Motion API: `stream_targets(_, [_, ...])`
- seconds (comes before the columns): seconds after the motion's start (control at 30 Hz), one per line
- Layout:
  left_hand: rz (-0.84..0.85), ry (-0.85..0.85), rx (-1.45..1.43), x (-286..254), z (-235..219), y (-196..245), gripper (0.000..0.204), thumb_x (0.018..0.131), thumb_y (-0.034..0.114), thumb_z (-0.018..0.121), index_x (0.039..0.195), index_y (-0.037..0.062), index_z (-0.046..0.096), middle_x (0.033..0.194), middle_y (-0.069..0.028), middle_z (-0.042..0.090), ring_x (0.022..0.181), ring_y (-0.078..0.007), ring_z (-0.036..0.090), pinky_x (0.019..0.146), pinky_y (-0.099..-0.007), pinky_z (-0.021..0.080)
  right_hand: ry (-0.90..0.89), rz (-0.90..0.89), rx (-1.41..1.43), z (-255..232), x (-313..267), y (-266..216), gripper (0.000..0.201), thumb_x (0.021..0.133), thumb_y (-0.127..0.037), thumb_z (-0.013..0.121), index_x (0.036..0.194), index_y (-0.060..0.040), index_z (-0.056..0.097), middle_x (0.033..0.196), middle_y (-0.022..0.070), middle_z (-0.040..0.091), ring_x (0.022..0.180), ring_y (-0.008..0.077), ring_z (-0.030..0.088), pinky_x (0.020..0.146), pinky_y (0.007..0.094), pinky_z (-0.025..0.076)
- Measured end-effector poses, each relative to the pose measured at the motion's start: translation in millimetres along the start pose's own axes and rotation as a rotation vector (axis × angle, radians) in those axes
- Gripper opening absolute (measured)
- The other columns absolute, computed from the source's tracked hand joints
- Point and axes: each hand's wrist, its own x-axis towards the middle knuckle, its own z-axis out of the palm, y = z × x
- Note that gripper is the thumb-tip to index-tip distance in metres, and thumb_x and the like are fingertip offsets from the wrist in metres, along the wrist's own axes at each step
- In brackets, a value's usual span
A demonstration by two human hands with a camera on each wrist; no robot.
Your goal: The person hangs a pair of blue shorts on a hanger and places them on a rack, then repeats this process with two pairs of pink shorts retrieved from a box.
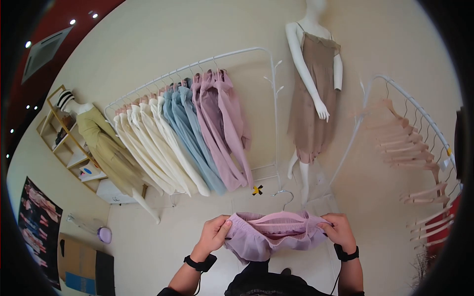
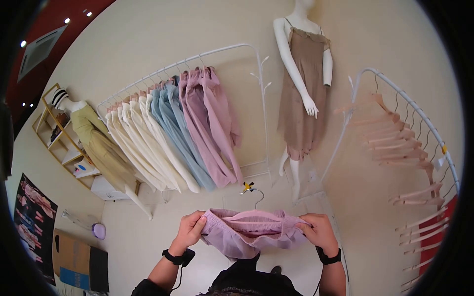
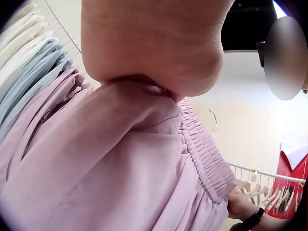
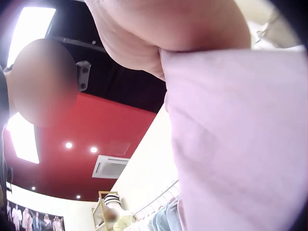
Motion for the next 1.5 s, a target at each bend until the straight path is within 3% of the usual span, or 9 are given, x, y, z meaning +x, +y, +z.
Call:
stream_targets(0.27, [0.071, 0.108, -0.088, 168.6, -18.8, -82.6, 0.025, 0.108, 0.019, 0.064, 0.124, -0.0004, 0.067, 0.095, -0.0139, 0.075, 0.080, -0.0238, 0.072, 0.075, -0.0348, 0.057, 0.219, 0.131, 0.032, 2.5, 121.0, -21.8, 0.015, 0.098, -0.012, 0.078, 0.095, 0.0033, 0.078, 0.070, -0.0009, 0.066, 0.063, 0.0062, 0.056, 0.057, 0.0272, 0.045])
stream_targets(0.37, [0.180, 0.064, 0.077, 218.0, -10.5, -122.5, 0.049, 0.104, 0.020, 0.069, 0.146, 0.0004, 0.051, 0.117, -0.0199, 0.073, 0.095, -0.0340, 0.075, 0.079, -0.0406, 0.060, 0.368, 0.242, 0.086, 10.7, 153.8, -17.6, 0.017, 0.100, -0.014, 0.077, 0.097, 0.0025, 0.079, 0.070, -0.0048, 0.063, 0.064, 0.0048, 0.055, 0.057, 0.0260, 0.043])
stream_targets(0.57, [-0.073, -0.232, -0.077, 242.1, -10.0, -162.8, 0.053, 0.104, 0.015, 0.067, 0.151, 0.0005, 0.045, 0.118, -0.0169, 0.074, 0.092, -0.0286, 0.075, 0.077, -0.0375, 0.060, 0.469, 0.297, 0.415, 20.5, 226.1, -28.0, 0.023, 0.106, -0.017, 0.069, 0.112, 0.0046, 0.076, 0.094, 0.0026, 0.077, 0.079, 0.0088, 0.067, 0.075, 0.0252, 0.053])
stream_targets(0.63, [-0.117, -0.317, -0.073, 246.4, -13.1, -182.4, 0.048, 0.107, 0.011, 0.062, 0.151, 0.0021, 0.045, 0.115, -0.0147, 0.076, 0.092, -0.0264, 0.077, 0.078, -0.0361, 0.060, 0.375, 0.247, 0.763, 32.6, 262.3, -39.0, 0.028, 0.107, -0.017, 0.067, 0.125, 0.0046, 0.070, 0.110, 0.0074, 0.078, 0.092, 0.0124, 0.071, 0.088, 0.0274, 0.056])
stream_targets(0.73, [-0.175, -0.305, -0.139, 254.2, -16.7, -204.6, 0.048, 0.106, 0.010, 0.061, 0.150, 0.0015, 0.046, 0.111, -0.0148, 0.076, 0.089, -0.0272, 0.075, 0.077, -0.0371, 0.059, 0.325, 0.114, 0.768, 48.3, 321.1, -29.1, 0.033, 0.106, -0.017, 0.067, 0.133, 0.0032, 0.066, 0.119, 0.0087, 0.076, 0.102, 0.0143, 0.072, 0.096, 0.0296, 0.055])
stream_targets(0.9, [-0.211, -0.225, -0.094, 269.8, -33.0, -221.2, 0.045, 0.107, 0.011, 0.062, 0.148, 0.0015, 0.048, 0.111, -0.0146, 0.079, 0.089, -0.0270, 0.077, 0.078, -0.0365, 0.060, 0.276, -0.010, 0.737, 103.3, 436.6, -30.1, 0.036, 0.105, -0.015, 0.067, 0.136, 0.0030, 0.063, 0.124, 0.0066, 0.073, 0.110, 0.0128, 0.068, 0.102, 0.0285, 0.050])
stream_targets(0.97, [-0.315, -0.179, -0.017, 276.3, -43.3, -221.1, 0.044, 0.108, 0.011, 0.064, 0.148, 0.0012, 0.049, 0.107, -0.0121, 0.079, 0.091, -0.0222, 0.077, 0.082, -0.0346, 0.059, 0.330, -0.266, 0.546, 122.1, 489.8, -28.2, 0.033, 0.107, -0.002, 0.057, 0.140, 0.0019, 0.060, 0.116, 0.0005, 0.068, 0.101, 0.0061, 0.062, 0.095, 0.0227, 0.047])
stream_targets(1.4, [-0.558, 0.283, 0.023, 287.4, -85.6, -229.8, 0.036, 0.106, 0.011, 0.066, 0.140, 0.0015, 0.059, 0.104, -0.0133, 0.081, 0.094, -0.0235, 0.079, 0.084, -0.0354, 0.062, 0.132, -0.271, 0.681, 189.3, 682.2, -27.2, 0.045, 0.106, 0.004, 0.054, 0.150, -0.0003, 0.053, 0.111, 0.0037, 0.062, 0.088, 0.0059, 0.056, 0.078, 0.0219, 0.048])
stream_targets(1.5, [-0.624, 0.327, 0.003, 284.5, -77.0, -223.5, 0.033, 0.106, 0.010, 0.066, 0.137, 0.0015, 0.061, 0.105, -0.0137, 0.081, 0.095, -0.0247, 0.079, 0.085, -0.0353, 0.062, 0.176, -0.332, 0.481, 225.9, 686.4, 16.9, 0.055, 0.105, 0.000, 0.057, 0.158, -0.0020, 0.046, 0.132, 0.0068, 0.060, 0.106, 0.0122, 0.059, 0.096, 0.0281, 0.048])
